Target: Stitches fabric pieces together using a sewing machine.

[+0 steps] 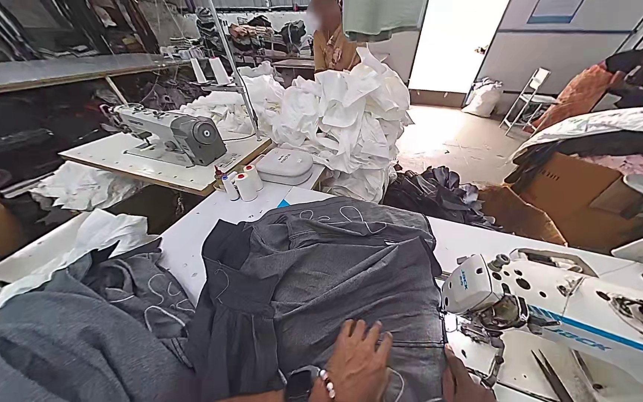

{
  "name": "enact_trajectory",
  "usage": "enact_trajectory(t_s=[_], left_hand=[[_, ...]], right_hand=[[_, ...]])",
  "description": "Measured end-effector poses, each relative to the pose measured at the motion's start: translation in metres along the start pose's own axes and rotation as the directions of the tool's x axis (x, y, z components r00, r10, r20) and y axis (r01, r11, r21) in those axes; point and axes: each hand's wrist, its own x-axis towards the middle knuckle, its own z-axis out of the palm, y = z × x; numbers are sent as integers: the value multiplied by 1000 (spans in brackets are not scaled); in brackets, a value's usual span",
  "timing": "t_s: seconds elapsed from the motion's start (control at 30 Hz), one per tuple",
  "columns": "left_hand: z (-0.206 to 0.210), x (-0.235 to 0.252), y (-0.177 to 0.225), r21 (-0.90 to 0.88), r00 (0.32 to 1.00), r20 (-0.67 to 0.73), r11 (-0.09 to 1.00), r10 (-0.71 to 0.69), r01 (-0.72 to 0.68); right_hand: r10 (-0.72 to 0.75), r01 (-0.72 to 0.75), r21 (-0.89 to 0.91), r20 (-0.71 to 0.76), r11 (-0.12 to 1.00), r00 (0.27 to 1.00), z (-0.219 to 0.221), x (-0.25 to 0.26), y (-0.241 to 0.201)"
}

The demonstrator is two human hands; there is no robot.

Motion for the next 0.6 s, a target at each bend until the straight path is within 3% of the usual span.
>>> enact_trajectory(t_s=[0.03, 0.1, 0.23, 0.3, 0.47, 0.6], left_hand=[[0, -14, -7, 10, 997, 39, 998, -66, 65], [9, -32, -37, -29, 996, 75, 998, -54, 57], [11, -10, -109, -178, 959, 115, 956, 258, -235], [5, 11, -126, -178, 933, 178, 943, 313, -282], [-34, 56, -92, -38, 845, 525, 994, 103, -98], [-36, 72, -72, 85, 823, 568, 995, 1, -60]], right_hand=[[9, -9, -3, 29, 1000, 1000, -2, 0, -2], [18, -18, 0, 88, 1000, 996, -6, 2, -3], [38, -43, 40, 125, 998, 991, -10, 3, -8], [66, -67, 11, 88, 998, 994, -10, -1, -16], [97, -97, 63, -3, 993, 995, 1, -4, -20], [124, -121, 102, -30, 987, 992, 6, -6, -19]])
